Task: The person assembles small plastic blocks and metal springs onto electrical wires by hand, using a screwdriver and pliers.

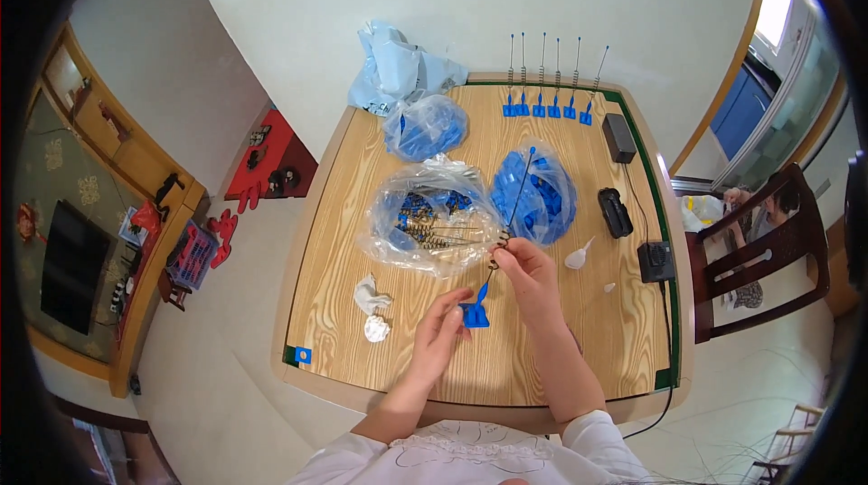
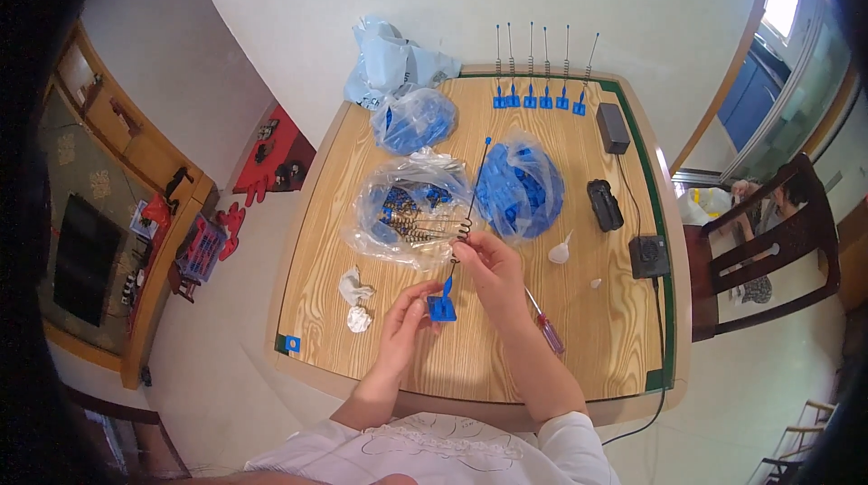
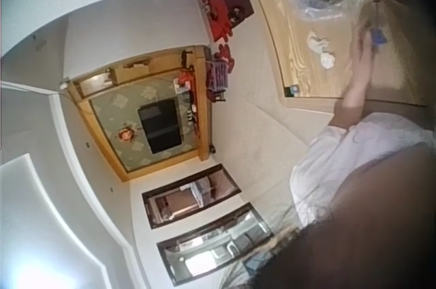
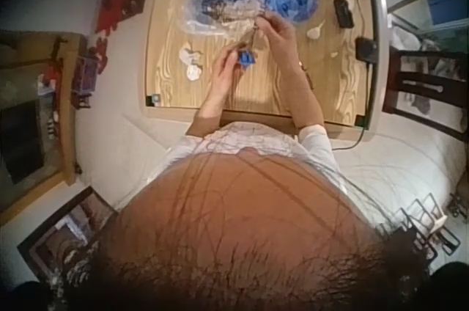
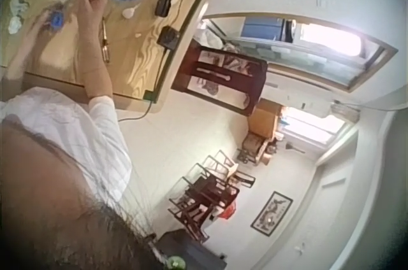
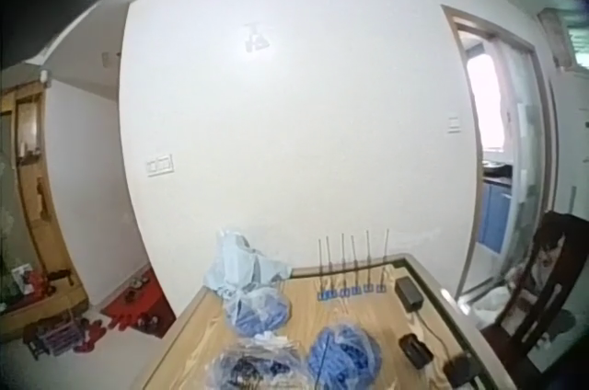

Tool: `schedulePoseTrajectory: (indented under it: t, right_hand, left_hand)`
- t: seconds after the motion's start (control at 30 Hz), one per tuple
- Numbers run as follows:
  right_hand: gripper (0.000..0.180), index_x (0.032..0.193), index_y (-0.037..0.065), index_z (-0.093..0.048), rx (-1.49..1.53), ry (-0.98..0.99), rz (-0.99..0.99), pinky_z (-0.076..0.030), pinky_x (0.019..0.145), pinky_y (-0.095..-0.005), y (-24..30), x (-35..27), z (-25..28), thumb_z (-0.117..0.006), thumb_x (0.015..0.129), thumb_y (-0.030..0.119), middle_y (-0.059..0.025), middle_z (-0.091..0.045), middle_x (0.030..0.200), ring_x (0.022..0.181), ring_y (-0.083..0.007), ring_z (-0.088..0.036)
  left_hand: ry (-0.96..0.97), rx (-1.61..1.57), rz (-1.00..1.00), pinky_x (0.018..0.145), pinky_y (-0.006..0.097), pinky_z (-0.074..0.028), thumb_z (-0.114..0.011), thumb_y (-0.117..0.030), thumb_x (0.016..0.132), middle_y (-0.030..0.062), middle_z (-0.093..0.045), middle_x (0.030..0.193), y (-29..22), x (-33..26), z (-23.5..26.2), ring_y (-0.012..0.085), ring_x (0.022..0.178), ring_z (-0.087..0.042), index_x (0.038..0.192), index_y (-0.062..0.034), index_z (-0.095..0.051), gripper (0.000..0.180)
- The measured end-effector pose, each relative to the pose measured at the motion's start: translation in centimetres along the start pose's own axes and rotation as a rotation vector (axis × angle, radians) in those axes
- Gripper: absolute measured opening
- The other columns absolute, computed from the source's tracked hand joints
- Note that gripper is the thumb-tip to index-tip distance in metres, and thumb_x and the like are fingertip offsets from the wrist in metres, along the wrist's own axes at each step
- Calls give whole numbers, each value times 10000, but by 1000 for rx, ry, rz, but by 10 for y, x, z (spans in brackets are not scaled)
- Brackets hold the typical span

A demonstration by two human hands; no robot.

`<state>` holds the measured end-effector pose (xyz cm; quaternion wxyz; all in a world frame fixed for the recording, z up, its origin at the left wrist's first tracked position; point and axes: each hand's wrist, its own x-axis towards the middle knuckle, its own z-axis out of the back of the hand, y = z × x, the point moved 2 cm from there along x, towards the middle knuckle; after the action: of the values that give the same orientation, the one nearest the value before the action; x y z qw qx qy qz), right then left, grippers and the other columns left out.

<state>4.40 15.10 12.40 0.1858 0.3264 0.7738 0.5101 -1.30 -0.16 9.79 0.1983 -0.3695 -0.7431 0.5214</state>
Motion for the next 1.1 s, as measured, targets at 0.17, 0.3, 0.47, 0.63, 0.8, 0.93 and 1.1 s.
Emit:
schedulePoseTrajectory:
  t: [0.17, 0.3, 0.47, 0.63, 0.8, 0.93, 1.1]
  right_hand:
    - [86, 925, 17, -608, -12, 10, 22, -425, 777, -212, -3, 0, -3, -587, 855, 63, -21, -633, 919, 846, -76, -565]
    - [112, 955, 11, -607, -11, 10, -13, -435, 801, -223, -4, 1, -1, -590, 853, 55, -34, -639, 918, 865, -92, -575]
    - [312, 1161, -19, -524, 101, 99, -55, -429, 884, -269, -6, 5, 0, -512, 919, 176, -105, -598, 1089, 997, -154, -562]
    - [461, 1276, -45, -418, 456, 151, -215, -409, 929, -301, -1, 9, -1, -419, 958, 289, -147, -538, 1202, 1090, -204, -528]
    - [373, 1266, -23, -436, -23, 119, -25, -429, 908, -308, -2, 6, -1, -431, 952, 178, -154, -560, 1170, 1109, -206, -530]
    - [339, 1254, -5, -459, -126, 175, 79, -436, 894, -297, -7, 3, -3, -436, 946, 136, -155, -578, 1144, 1086, -207, -549]
    - [340, 1261, -20, -448, 45, 191, -32, -447, 913, -324, -4, 4, -5, -426, 945, 104, -168, -572, 1154, 1066, -233, -566]
  left_hand:
    - [114, 164, -80, 813, 258, -459, -612, 20, 818, 86, -511, 1198, 7, 0, -1, 118, 971, -541, 1236, -31, -450, 451]
    - [135, 231, -36, 809, 255, -475, -630, 21, 809, 101, -558, 1135, 14, -1, 2, 125, 958, -564, 1190, -23, -480, 412]
    - [118, 69, -89, 763, 250, -506, -623, 24, 814, 105, -580, 1099, 16, 0, 7, 130, 910, -585, 1151, -13, -506, 359]
    - [24, 37, -128, 777, 256, -504, -634, 27, 804, 107, -578, 1105, 6, 0, 9, 143, 914, -586, 1134, -16, -523, 351]
    - [-28, 318, -300, 821, 263, -474, -657, 48, 772, 102, -565, 1065, 2, 4, 8, 158, 964, -566, 1111, 2, -530, 365]
    - [-26, 349, -386, 819, 259, -471, -660, 51, 767, 97, -558, 1050, 2, 4, 9, 158, 976, -560, 1097, 8, -532, 357]
    - [-24, 266, -260, 724, 265, -516, -620, 87, 777, 121, -558, 1091, 6, 4, 14, 164, 954, -569, 1093, -16, -540, 342]
